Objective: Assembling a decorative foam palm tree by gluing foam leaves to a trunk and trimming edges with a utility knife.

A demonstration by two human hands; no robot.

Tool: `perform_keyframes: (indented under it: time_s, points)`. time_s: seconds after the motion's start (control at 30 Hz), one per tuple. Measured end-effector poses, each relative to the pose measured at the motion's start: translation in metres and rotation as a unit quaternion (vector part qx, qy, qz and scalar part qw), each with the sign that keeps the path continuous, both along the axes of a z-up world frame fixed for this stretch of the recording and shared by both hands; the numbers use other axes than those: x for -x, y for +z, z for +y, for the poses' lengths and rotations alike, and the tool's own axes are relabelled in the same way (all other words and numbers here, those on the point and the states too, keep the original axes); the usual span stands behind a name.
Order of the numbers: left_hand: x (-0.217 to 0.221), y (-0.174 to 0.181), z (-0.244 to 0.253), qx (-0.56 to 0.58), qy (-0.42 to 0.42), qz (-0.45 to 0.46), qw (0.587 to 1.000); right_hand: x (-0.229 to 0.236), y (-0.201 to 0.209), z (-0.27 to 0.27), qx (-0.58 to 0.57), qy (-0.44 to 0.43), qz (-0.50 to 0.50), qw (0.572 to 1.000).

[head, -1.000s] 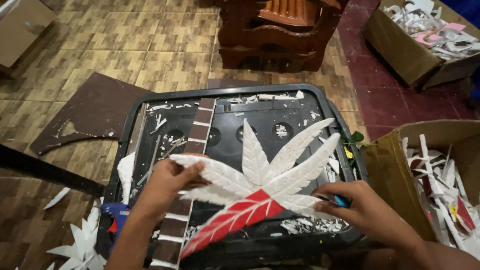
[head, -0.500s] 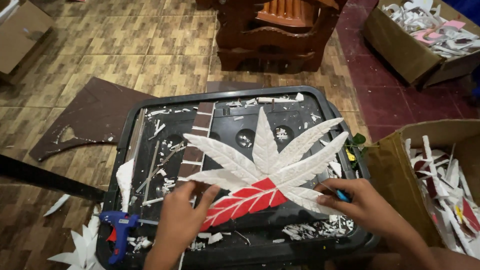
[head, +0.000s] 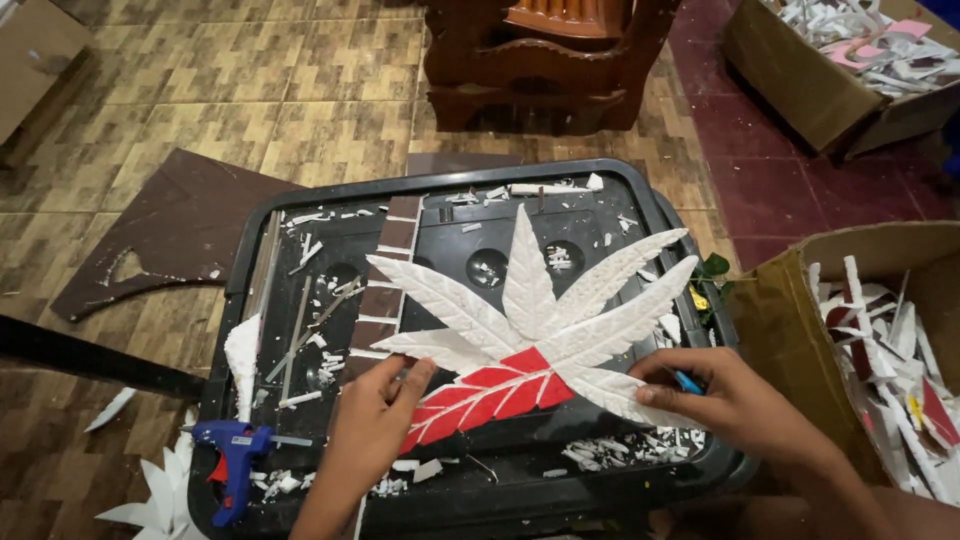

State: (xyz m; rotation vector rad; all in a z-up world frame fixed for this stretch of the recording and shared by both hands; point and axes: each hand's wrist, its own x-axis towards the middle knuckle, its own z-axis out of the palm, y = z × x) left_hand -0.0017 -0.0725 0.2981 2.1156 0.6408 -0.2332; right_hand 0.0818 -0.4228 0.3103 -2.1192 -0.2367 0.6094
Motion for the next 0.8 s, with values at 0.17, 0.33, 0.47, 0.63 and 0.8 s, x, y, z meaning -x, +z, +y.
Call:
perform_keyframes:
  time_s: [0.17, 0.33, 0.47, 0.63, 0.8]
  points:
    - [-0.002, 0.000, 0.005, -0.016, -0.017, -0.045, 0.999, 0.000, 0.004, 0.003, 0.018, -0.039, 0.035, 0.998]
    - [0.004, 0.010, 0.015, -0.186, -0.036, -0.013, 0.982, -0.002, -0.009, 0.000, 0.115, -0.080, -0.007, 0.990]
    - [0.014, -0.054, 0.044, -0.275, -0.125, -0.045, 0.952, -0.005, -0.017, -0.001, 0.130, -0.096, -0.014, 0.987]
    - [0.013, -0.103, 0.055, -0.299, -0.114, 0.101, 0.942, -0.004, -0.001, 0.009, 0.054, -0.217, 0.083, 0.971]
    - [0.018, -0.088, 0.040, -0.257, -0.119, 0.094, 0.955, -0.017, -0.033, -0.029, -0.026, -0.271, 0.016, 0.962]
